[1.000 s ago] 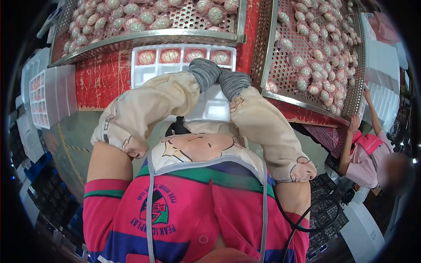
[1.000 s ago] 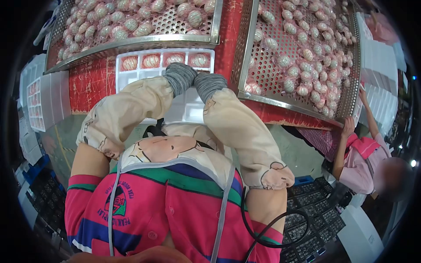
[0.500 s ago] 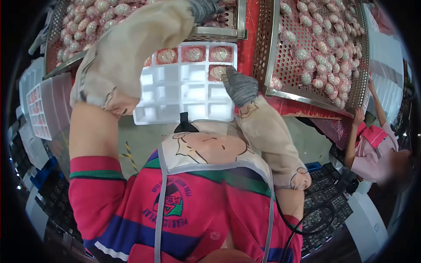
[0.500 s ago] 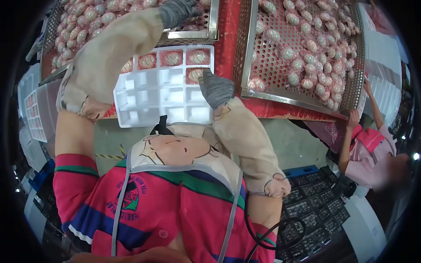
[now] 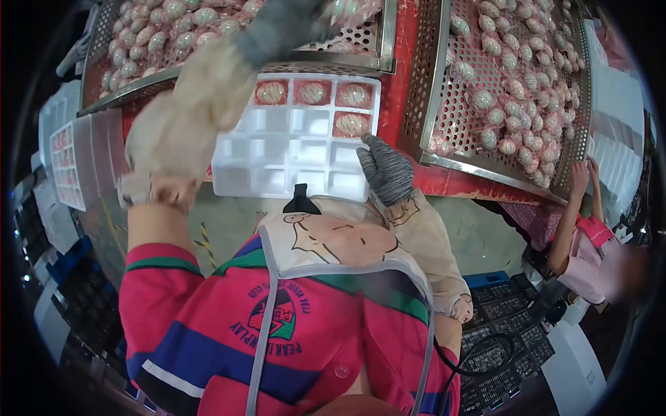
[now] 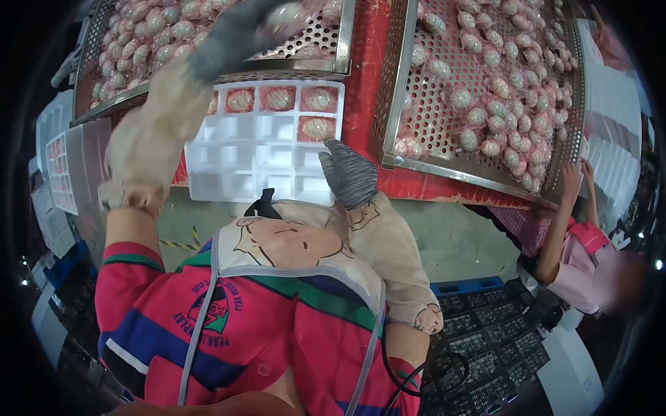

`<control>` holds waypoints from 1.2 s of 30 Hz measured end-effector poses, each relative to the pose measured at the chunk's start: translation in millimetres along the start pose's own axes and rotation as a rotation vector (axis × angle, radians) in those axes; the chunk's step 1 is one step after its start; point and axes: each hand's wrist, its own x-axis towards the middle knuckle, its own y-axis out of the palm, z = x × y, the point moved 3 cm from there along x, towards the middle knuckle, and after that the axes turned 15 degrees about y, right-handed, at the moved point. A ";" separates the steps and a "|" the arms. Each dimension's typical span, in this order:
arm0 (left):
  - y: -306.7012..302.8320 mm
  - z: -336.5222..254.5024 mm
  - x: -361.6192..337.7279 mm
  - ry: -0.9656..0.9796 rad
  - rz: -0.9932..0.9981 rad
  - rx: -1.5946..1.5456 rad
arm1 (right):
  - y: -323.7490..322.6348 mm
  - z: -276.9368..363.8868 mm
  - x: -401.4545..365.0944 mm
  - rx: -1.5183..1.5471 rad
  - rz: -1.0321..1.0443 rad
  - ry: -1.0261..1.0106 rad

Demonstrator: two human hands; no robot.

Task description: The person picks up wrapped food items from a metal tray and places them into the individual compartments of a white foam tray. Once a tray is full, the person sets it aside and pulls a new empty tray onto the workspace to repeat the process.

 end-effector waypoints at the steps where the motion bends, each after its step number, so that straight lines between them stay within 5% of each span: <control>1: -4.7 -16.5 -15.4 0.163 -0.075 -0.031 | -2.0 -0.3 -3.8 0.008 0.000 -0.005; 2: -6.2 -38.3 -39.3 0.326 -0.150 -0.060 | -4.9 -0.8 -7.1 0.054 0.002 0.011; 7: 59.5 -78.0 -134.3 -0.403 0.422 0.065 | -11.3 8.6 -3.3 0.151 0.039 0.104; 12: 54.1 -76.4 -163.4 -0.294 0.017 -0.061 | -5.9 50.1 25.5 0.093 0.156 0.026; 15: 53.7 -49.1 -177.6 -0.349 0.160 0.041 | 29.2 47.8 46.4 -0.354 0.259 -0.133; 18: 53.2 -47.4 -166.8 -0.400 0.177 0.000 | 29.8 61.2 49.2 -0.391 0.268 -0.116; 22: 50.4 -46.1 -161.1 -0.429 0.307 -0.048 | 47.9 58.3 45.9 -0.596 0.032 -0.333; 28: 57.3 -40.6 -164.7 -0.276 0.368 0.060 | 66.2 46.3 65.1 -0.722 0.334 -0.243; 30: 58.1 -43.6 -163.5 -0.397 0.516 0.070 | 66.3 50.7 65.5 -0.734 0.335 -0.237; 36: 80.6 -32.0 -172.5 -0.496 0.562 0.096 | 65.0 61.9 66.1 -0.777 0.340 -0.240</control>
